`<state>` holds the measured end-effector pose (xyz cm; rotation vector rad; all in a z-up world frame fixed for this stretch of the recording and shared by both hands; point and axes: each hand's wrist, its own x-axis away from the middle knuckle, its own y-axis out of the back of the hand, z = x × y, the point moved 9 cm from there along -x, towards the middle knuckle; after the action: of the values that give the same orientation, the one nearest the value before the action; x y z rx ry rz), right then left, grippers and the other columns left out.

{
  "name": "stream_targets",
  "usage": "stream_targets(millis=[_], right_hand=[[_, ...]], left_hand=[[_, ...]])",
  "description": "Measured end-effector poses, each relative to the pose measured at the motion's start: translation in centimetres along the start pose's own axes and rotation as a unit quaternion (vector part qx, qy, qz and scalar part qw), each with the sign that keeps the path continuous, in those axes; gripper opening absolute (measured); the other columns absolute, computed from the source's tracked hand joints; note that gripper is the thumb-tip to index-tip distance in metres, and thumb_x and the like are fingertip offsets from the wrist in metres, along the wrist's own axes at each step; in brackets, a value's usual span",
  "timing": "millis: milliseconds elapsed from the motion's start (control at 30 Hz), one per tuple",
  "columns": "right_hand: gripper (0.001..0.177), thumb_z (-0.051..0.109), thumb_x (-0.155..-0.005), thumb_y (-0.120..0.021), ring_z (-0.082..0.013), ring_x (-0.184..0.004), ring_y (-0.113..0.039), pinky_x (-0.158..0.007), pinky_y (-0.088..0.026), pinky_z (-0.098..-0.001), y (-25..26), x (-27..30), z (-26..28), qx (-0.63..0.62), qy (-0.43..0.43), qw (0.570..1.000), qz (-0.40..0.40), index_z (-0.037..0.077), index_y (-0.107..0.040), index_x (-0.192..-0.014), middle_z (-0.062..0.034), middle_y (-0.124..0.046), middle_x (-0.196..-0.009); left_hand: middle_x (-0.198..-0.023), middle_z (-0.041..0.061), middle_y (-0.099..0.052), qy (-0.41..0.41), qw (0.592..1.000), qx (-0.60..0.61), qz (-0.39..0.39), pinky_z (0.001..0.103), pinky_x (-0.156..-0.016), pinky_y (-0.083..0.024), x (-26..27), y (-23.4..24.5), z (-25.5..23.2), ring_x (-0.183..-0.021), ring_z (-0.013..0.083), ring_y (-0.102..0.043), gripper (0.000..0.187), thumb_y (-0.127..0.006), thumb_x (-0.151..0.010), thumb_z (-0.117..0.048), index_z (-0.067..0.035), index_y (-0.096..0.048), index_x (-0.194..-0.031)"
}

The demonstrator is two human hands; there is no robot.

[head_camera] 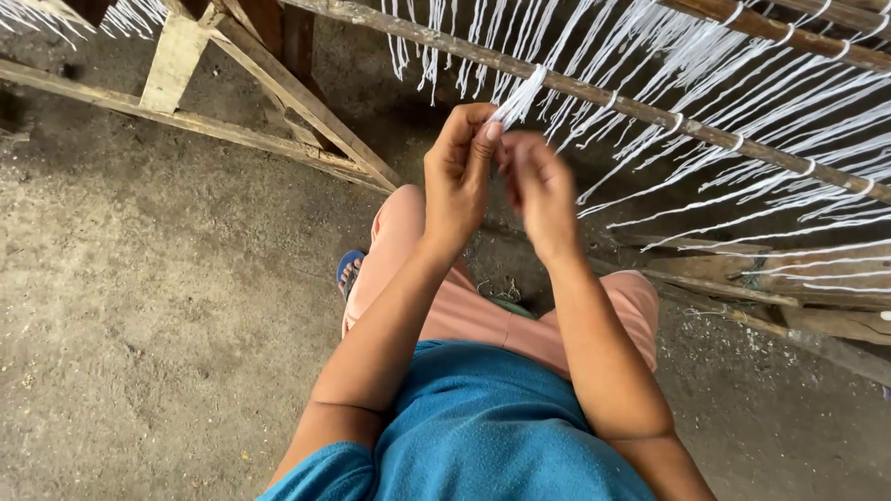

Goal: Tying white threads onto wooden rods of a weaving loom

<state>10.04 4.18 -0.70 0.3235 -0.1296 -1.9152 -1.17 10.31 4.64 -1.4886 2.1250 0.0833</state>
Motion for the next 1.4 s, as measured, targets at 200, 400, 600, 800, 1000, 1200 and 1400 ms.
stream_targets(millis=[200, 400, 600, 800, 1000, 1200, 1400], right_hand=[[0.013, 0.014, -0.104, -0.066, -0.014, -0.076, -0.061, -0.061, -0.05, -0.0231, 1.4, -3.3, 4.6, -0.203, 0.112, 0.963, -0.136, 0.004, -0.064, -0.111, -0.0074, -0.062, -0.09], [0.008, 0.016, -0.102, -0.067, -0.0164, -0.106, -0.061, -0.093, -0.049, -0.0333, -0.1, -3.8, 5.5, -0.378, 0.091, 0.919, -0.07, 0.015, -0.067, -0.11, -0.0038, -0.069, -0.114], [0.006, 0.022, -0.106, -0.058, -0.0216, -0.115, -0.063, -0.088, -0.048, -0.0349, -2.0, -3.7, 6.0, -0.435, 0.094, 0.892, -0.073, 0.019, -0.054, -0.105, -0.0089, -0.067, -0.124], [0.02, 0.031, -0.106, -0.061, -0.0132, -0.118, -0.064, -0.102, -0.05, -0.0296, -1.5, -3.2, 5.6, -0.408, 0.121, 0.9, -0.091, 0.02, -0.047, -0.113, -0.0055, -0.064, -0.129], [0.009, 0.031, -0.11, -0.053, -0.0251, -0.139, -0.055, -0.123, -0.044, -0.0427, -1.5, -2.9, 5.0, -0.51, 0.147, 0.847, -0.017, 0.026, -0.052, -0.117, -0.0119, -0.056, -0.145], [0.019, 0.032, -0.11, -0.051, -0.0215, -0.093, -0.059, -0.072, -0.049, -0.0285, -1.0, -3.5, 2.8, -0.514, 0.083, 0.854, -0.004, 0.023, -0.05, -0.126, -0.0182, -0.056, -0.134], [0.038, 0.018, -0.099, -0.071, -0.007, -0.068, -0.05, -0.04, -0.039, -0.016, -1.5, -3.9, 6.1, -0.299, 0.028, 0.953, -0.042, 0.004, -0.054, -0.13, -0.0065, -0.058, -0.101]], left_hand=[[-0.069, 0.008, -0.066, -0.019, 1.0, -0.013, -0.009, 0.027, -0.056, -0.049, -1.7, 0.7, -1.8, -0.058, 0.0136, -0.057, 0.016, -0.055, -0.108, -0.021, -0.009, -0.065, -0.104], [-0.084, 0.0, -0.054, -0.017, 0.999, 0.051, 0.009, 0.025, -0.066, -0.046, -4.9, 2.9, -1.8, -0.074, 0.0105, -0.051, 0.016, -0.049, -0.108, -0.023, -0.013, -0.052, -0.096], [-0.079, 0.008, -0.065, 0.078, 0.982, 0.17, -0.01, 0.022, -0.054, -0.049, -2.8, 2.3, 2.0, -0.059, 0.0108, -0.059, 0.017, -0.052, -0.109, -0.024, -0.008, -0.057, -0.107], [-0.083, 0.005, -0.063, 0.015, 0.993, 0.112, -0.027, 0.019, -0.056, -0.045, -2.0, 2.1, -0.2, -0.065, 0.0059, -0.058, 0.022, -0.068, -0.102, -0.021, -0.007, -0.062, -0.118], [-0.069, 0.007, -0.063, -0.009, 0.993, 0.088, -0.072, 0.02, -0.047, -0.042, -2.4, 2.8, 1.8, -0.052, 0.0067, -0.054, 0.016, -0.054, -0.109, -0.02, -0.007, -0.064, -0.109], [-0.068, 0.007, -0.064, -0.037, 0.997, 0.021, -0.061, 0.023, -0.049, -0.043, -1.8, 2.8, 1.5, -0.052, 0.0085, -0.052, 0.015, -0.053, -0.11, -0.018, -0.007, -0.063, -0.111], [-0.071, 0.003, -0.058, -0.03, 0.999, 0.002, -0.034, 0.024, -0.058, -0.043, -0.8, 2.7, -1.3, -0.063, 0.0068, -0.051, 0.016, -0.054, -0.11, -0.022, -0.009, -0.062, -0.113]])
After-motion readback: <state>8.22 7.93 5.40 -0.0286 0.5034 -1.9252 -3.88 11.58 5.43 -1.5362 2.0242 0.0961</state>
